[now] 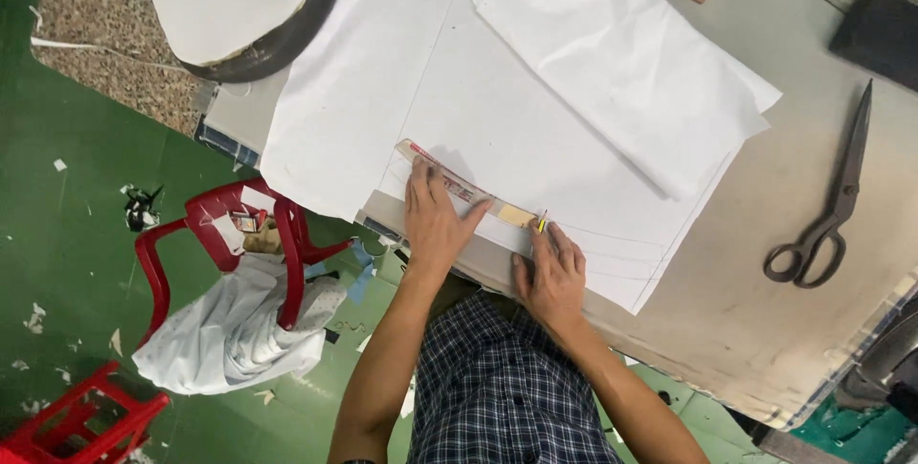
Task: The person uses a ruler and a pencil to draw curved lines on a large sheet of white paper placed on a work table. They repeatedly reposition the ruler and trace along its edge to create a series of parallel curves.
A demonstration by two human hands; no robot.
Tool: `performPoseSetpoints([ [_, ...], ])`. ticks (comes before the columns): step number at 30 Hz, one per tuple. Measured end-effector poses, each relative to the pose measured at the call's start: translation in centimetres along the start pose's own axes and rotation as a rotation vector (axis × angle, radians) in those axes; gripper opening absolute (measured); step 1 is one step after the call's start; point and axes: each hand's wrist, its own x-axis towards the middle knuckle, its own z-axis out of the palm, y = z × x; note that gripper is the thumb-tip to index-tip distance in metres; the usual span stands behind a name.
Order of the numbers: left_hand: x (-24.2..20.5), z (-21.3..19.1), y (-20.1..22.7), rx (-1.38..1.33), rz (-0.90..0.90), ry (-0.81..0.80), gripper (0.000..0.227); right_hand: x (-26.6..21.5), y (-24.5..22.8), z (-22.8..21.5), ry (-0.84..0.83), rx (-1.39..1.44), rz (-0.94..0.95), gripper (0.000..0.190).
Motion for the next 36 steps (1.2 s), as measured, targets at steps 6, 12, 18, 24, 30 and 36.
performPoseSetpoints([
  [6, 0.4, -1.1, 1.1, -0.146, -0.206, -0.226, 0.102, 1.5, 5.0, 0.0, -0.029, 0.461, 0.073, 0.032],
  [12, 0.3, -0.4, 0.5, -0.031, -0.165, -0.278, 0.102, 9.9, 5.1, -6.0, -0.213, 0.524, 0.086, 0.014],
  [18, 0.9, -1.0, 0.8, 0.033, -0.185, -0.377, 0.114, 13.6, 4.1, -6.4, -0.535, 0.529, -0.032, 0.013],
  [24, 1.1, -1.5, 0.3, -0.003, -0.209, -0.450, 0.116, 15.5, 3.3, -5.9, -0.704, 0.366, -0.150, 0.014],
  [30, 1.6, -2.3, 0.2, -0.037, -0.235, -0.471, 0.114, 16.7, 2.6, -4.8, -0.835, 0.186, -0.252, 0.011],
  [36, 0.9, -1.5, -0.2, -0.193, -0.240, -0.349, 0.112, 20.2, -0.7, 0.8, -0.912, 0.272, -0.405, 0.008],
])
